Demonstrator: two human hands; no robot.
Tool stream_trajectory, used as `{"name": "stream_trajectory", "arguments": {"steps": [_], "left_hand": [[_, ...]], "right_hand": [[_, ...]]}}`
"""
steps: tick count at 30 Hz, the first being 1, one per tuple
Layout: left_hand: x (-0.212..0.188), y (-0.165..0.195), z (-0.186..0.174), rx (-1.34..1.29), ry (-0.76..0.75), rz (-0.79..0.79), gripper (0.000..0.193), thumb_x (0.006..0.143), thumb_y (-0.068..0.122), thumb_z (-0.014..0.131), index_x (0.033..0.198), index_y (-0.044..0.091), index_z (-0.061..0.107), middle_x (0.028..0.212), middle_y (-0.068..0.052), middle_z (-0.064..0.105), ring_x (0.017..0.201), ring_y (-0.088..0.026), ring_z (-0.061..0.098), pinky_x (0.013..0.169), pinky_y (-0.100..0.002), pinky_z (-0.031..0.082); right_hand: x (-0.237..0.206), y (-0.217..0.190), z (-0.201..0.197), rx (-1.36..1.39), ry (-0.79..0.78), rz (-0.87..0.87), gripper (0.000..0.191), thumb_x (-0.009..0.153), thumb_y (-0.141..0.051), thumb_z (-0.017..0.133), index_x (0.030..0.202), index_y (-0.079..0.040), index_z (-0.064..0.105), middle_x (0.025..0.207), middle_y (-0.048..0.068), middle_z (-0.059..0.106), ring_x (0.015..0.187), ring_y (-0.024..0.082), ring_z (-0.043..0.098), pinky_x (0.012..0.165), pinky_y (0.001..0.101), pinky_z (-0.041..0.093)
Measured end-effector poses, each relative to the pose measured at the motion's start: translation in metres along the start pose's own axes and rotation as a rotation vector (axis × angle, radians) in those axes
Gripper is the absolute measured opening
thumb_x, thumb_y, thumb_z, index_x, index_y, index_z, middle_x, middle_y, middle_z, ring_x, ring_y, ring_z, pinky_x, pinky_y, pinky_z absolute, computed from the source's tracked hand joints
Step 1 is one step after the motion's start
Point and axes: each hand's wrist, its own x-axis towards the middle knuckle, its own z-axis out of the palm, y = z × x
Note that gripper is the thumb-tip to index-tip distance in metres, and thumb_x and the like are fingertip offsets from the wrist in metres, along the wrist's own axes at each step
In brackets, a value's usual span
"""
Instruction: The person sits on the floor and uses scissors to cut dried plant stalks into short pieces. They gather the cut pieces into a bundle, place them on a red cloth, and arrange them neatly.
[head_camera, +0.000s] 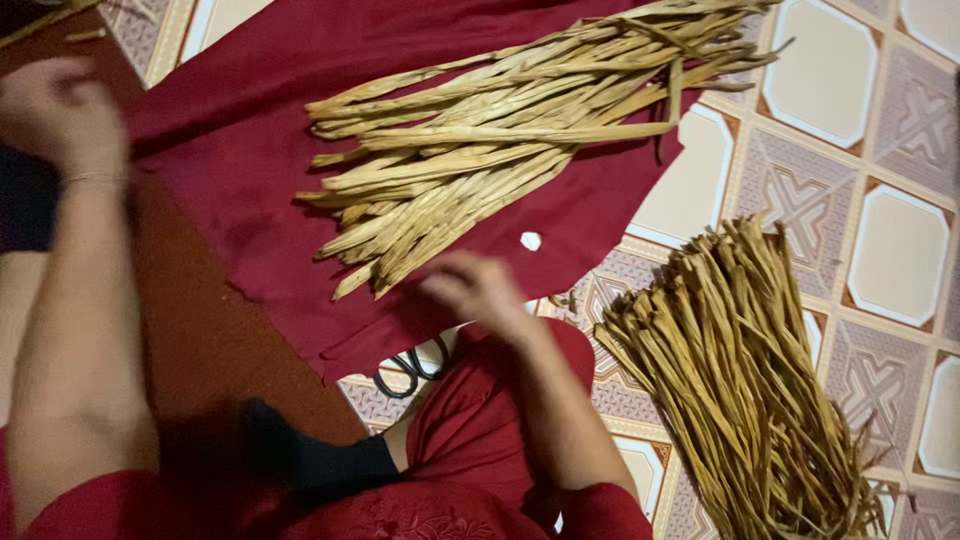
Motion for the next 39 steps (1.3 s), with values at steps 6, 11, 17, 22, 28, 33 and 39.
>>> {"name": "stream_trajectory", "arguments": {"steps": [6, 11, 17, 22, 28, 33, 39], "left_hand": [[-0.042, 0.128, 0.093, -0.153, -0.441, 0.204, 0.025, 0.091, 0.024, 0.080, 0.115, 0.015, 0.076, 0.122, -0.008, 0.070, 0.123, -0.031, 0.055, 0.101, -0.051, 0.039], [-0.060, 0.219, 0.147, 0.076, -0.975, 0.372, 0.094, 0.077, 0.067, 0.080, 0.144, 0.007, 0.051, 0.140, -0.025, 0.050, 0.134, -0.042, 0.043, 0.111, -0.072, 0.025], [-0.135, 0.224, 0.140, 0.330, -1.026, 0.487, 0.052, 0.105, 0.032, 0.068, 0.147, 0.007, 0.052, 0.127, -0.019, 0.058, 0.117, -0.029, 0.056, 0.100, -0.048, 0.048], [-0.207, 0.234, 0.082, 0.268, -1.044, 0.705, 0.078, 0.073, 0.047, 0.076, 0.133, 0.003, 0.053, 0.121, -0.017, 0.053, 0.112, -0.029, 0.053, 0.086, -0.047, 0.047], [-0.139, 0.230, 0.096, -0.001, -1.387, -0.063, 0.039, 0.110, 0.032, 0.052, 0.090, 0.002, 0.067, 0.081, -0.012, 0.057, 0.073, -0.031, 0.062, 0.069, -0.039, 0.050], [-0.082, 0.236, 0.152, -0.292, -0.795, -0.008, 0.016, 0.098, 0.012, 0.062, 0.088, 0.005, 0.071, 0.089, -0.010, 0.065, 0.087, -0.021, 0.061, 0.082, -0.038, 0.053], [-0.075, 0.265, 0.199, -0.028, -0.830, 0.058, 0.012, 0.086, 0.019, 0.073, 0.087, 0.007, 0.074, 0.111, -0.013, 0.063, 0.113, -0.030, 0.054, 0.098, -0.049, 0.043]], "right_hand": [[0.006, 0.045, -0.062, -0.360, 0.369, 0.212, 0.031, 0.090, -0.030, 0.079, 0.111, -0.007, 0.076, 0.107, 0.013, 0.076, 0.092, 0.025, 0.074, 0.083, 0.0389, 0.059], [0.011, 0.081, -0.054, -0.122, 0.364, 0.126, 0.045, 0.088, -0.029, 0.078, 0.123, -0.003, 0.070, 0.107, 0.015, 0.076, 0.090, 0.024, 0.074, 0.080, 0.0372, 0.060], [0.034, 0.098, -0.044, 0.248, 0.322, 0.200, 0.057, 0.098, -0.040, 0.068, 0.138, -0.001, 0.057, 0.103, 0.015, 0.076, 0.086, 0.021, 0.073, 0.074, 0.0337, 0.060], [0.051, 0.080, -0.037, 0.776, 0.507, 0.563, 0.056, 0.096, -0.051, 0.059, 0.116, 0.001, 0.057, 0.086, 0.006, 0.067, 0.068, 0.022, 0.072, 0.049, 0.0367, 0.058], [0.063, 0.079, -0.018, 0.804, 0.603, 0.493, 0.029, 0.091, -0.025, 0.068, 0.110, -0.004, 0.058, 0.084, 0.008, 0.068, 0.062, 0.019, 0.066, 0.044, 0.0332, 0.052], [0.069, 0.085, -0.014, 0.958, 0.709, 0.517, 0.015, 0.092, -0.012, 0.062, 0.103, -0.002, 0.059, 0.080, 0.006, 0.065, 0.061, 0.016, 0.064, 0.047, 0.0345, 0.056], [0.067, 0.085, -0.022, 1.045, 0.627, 0.475, 0.012, 0.092, -0.014, 0.059, 0.101, -0.006, 0.061, 0.074, 0.002, 0.059, 0.057, 0.013, 0.057, 0.051, 0.0370, 0.057]]}}
